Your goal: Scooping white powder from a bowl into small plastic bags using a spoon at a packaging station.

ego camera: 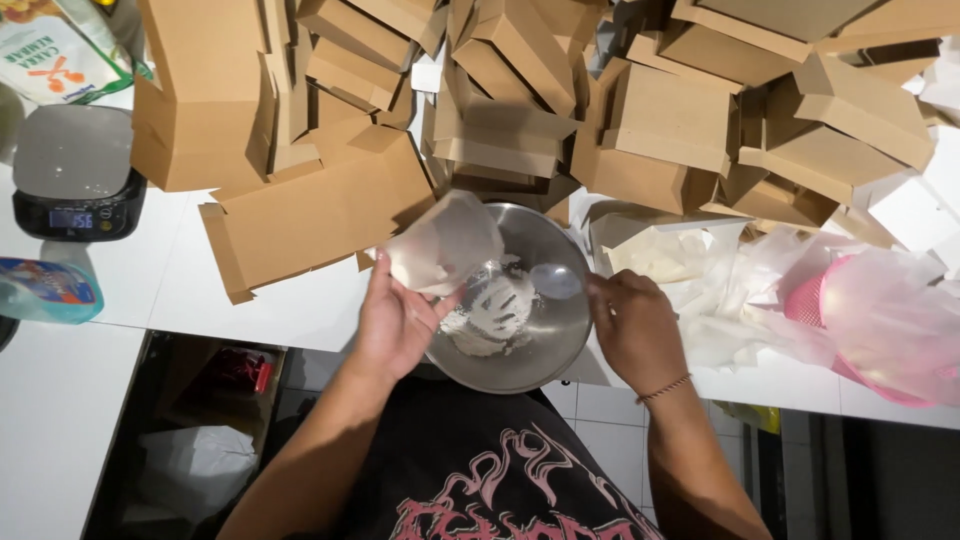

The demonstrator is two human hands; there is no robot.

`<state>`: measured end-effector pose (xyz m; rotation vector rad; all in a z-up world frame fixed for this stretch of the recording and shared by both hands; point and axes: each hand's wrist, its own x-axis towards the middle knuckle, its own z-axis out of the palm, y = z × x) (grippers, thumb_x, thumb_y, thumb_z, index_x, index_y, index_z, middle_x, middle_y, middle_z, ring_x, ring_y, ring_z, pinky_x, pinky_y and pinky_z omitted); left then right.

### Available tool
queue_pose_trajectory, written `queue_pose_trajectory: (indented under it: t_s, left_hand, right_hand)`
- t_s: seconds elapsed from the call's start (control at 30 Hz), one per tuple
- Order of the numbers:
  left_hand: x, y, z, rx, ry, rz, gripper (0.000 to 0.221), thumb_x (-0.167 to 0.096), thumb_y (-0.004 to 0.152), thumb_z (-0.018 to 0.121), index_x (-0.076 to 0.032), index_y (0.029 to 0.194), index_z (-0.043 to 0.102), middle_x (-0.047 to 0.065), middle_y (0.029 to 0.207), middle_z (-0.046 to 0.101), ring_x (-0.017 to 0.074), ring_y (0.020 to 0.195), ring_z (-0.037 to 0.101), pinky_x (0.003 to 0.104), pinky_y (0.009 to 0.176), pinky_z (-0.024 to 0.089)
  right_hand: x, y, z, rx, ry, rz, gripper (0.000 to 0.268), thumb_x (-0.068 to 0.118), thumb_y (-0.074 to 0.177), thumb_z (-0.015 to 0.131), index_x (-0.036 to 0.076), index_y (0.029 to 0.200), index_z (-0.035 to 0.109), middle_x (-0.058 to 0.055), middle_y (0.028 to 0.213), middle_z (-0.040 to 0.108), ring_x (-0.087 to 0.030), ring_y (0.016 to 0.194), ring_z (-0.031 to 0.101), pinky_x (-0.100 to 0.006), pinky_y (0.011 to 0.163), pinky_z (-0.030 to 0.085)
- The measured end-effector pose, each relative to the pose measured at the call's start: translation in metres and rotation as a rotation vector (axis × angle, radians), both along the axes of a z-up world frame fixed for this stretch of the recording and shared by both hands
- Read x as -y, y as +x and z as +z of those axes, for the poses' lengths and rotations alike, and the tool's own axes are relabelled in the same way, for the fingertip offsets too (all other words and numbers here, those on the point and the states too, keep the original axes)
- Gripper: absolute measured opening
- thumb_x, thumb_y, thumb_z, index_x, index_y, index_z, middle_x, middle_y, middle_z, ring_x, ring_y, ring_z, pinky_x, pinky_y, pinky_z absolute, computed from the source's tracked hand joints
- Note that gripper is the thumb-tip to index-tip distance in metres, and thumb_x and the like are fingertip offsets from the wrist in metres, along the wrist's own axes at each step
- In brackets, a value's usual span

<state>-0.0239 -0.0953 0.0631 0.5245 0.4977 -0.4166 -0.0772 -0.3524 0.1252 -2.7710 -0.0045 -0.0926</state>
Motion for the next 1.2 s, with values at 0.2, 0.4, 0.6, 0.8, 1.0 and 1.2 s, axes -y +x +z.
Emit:
queue_pose_trajectory:
  t_s: [0.2, 0.4, 0.6, 0.8, 1.0, 1.2]
  left_hand:
    - [-0.032, 0.003, -0.017, -0.044, 0.033, 0.03, 0.06, -0.053, 0.105, 0.031, -0.014, 0.147, 0.05, 0.007, 0.142, 0.062, 0.0287, 0.129, 0.06, 0.059, 0.117, 0.042]
    - [-0.04, 0.002, 0.002, -0.064, -0.035, 0.053, 0.06, -0.05, 0.105, 0.031, -0.012, 0.148, 0.048, 0.011, 0.143, 0.061, 0.0325, 0.129, 0.06, 0.06, 0.113, 0.046]
    - [-0.051, -0.002, -0.006, -0.103, -0.109, 0.067, 0.054, -0.052, 0.104, 0.037, -0.015, 0.141, 0.054, 0.008, 0.126, 0.067, 0.0306, 0.116, 0.065, 0.058, 0.111, 0.049]
    - [-0.051, -0.005, -0.013, -0.092, -0.123, 0.038, 0.054, -0.053, 0.104, 0.037, -0.016, 0.139, 0.056, 0.007, 0.125, 0.068, 0.0279, 0.111, 0.067, 0.056, 0.109, 0.05]
    - [-0.045, -0.011, -0.028, -0.084, -0.146, 0.052, 0.056, -0.047, 0.102, 0.044, -0.01, 0.144, 0.052, 0.014, 0.138, 0.064, 0.0336, 0.119, 0.065, 0.047, 0.107, 0.053]
    - [-0.046, -0.004, -0.023, -0.067, -0.123, 0.009, 0.055, -0.044, 0.099, 0.05, -0.008, 0.141, 0.053, 0.018, 0.138, 0.064, 0.0369, 0.119, 0.065, 0.042, 0.106, 0.055]
  right_hand:
    - [0.008, 0.024, -0.141, -0.156, -0.565, 0.094, 0.018, 0.012, 0.094, 0.062, 0.017, 0.096, 0.08, -0.005, 0.083, 0.073, -0.024, 0.081, 0.073, -0.039, 0.077, 0.059]
    - [-0.043, 0.072, -0.144, 0.004, -0.543, 0.174, 0.022, 0.017, 0.095, 0.062, 0.015, 0.111, 0.076, -0.011, 0.098, 0.075, -0.031, 0.085, 0.075, -0.045, 0.073, 0.061]
    - [-0.04, 0.09, -0.178, -0.26, -0.423, 0.395, 0.03, 0.015, 0.099, 0.055, 0.019, 0.122, 0.075, -0.01, 0.123, 0.074, -0.035, 0.104, 0.075, -0.051, 0.087, 0.061]
    - [-0.049, 0.104, -0.182, -0.19, -0.399, 0.33, 0.036, 0.015, 0.099, 0.06, 0.016, 0.134, 0.065, -0.01, 0.14, 0.063, -0.038, 0.107, 0.072, -0.058, 0.082, 0.062]
    - [-0.041, 0.091, -0.159, -0.041, -0.362, 0.424, 0.017, 0.016, 0.097, 0.064, 0.016, 0.105, 0.079, -0.009, 0.104, 0.076, -0.032, 0.094, 0.075, -0.047, 0.086, 0.059]
    - [-0.06, 0.082, -0.145, -0.127, -0.273, 0.393, 0.017, 0.013, 0.093, 0.063, 0.018, 0.087, 0.078, -0.003, 0.086, 0.075, -0.026, 0.086, 0.073, -0.044, 0.087, 0.056]
